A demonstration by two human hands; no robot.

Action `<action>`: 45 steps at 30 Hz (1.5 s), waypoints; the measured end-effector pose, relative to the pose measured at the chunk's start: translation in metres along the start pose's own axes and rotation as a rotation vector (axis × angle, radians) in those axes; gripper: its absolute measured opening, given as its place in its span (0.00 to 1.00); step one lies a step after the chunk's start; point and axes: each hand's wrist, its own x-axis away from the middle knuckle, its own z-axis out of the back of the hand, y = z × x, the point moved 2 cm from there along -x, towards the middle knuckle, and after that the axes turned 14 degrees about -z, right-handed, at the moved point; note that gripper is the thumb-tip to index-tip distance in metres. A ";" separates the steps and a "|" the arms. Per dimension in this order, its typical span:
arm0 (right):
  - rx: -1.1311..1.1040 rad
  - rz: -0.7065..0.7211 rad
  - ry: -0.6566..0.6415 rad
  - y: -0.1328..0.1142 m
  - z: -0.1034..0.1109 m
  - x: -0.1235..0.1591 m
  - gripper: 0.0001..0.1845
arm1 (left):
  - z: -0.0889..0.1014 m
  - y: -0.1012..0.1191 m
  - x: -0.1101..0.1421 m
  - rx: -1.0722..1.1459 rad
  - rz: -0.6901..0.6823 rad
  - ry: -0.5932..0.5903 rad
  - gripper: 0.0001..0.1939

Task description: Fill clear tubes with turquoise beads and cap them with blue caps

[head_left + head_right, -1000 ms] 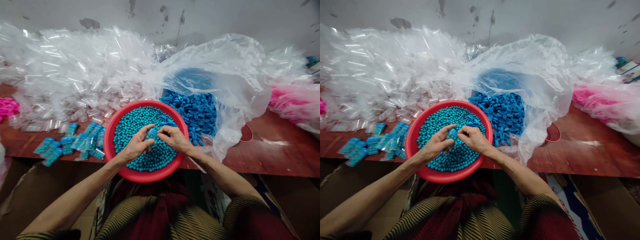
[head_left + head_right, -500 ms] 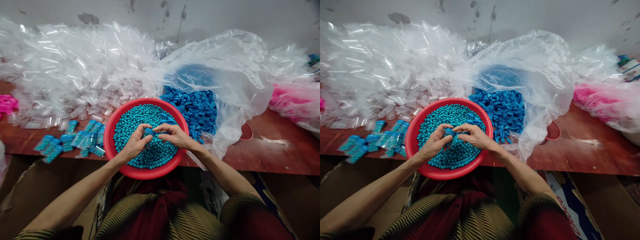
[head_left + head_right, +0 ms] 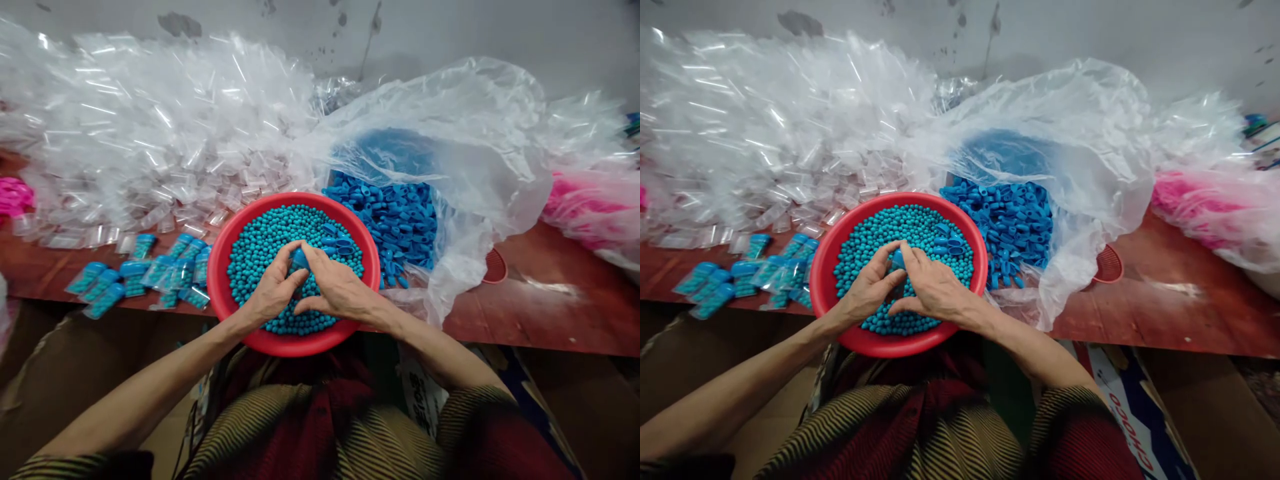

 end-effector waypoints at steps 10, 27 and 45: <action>0.177 -0.035 0.118 -0.008 -0.017 0.005 0.41 | -0.010 0.007 0.004 0.215 0.045 0.081 0.12; 0.470 -0.261 0.143 0.030 0.023 -0.050 0.23 | 0.108 0.005 0.036 -0.718 0.076 0.267 0.17; 0.592 -0.222 0.144 0.043 0.014 -0.059 0.14 | 0.032 -0.044 -0.045 -0.993 0.057 -0.195 0.15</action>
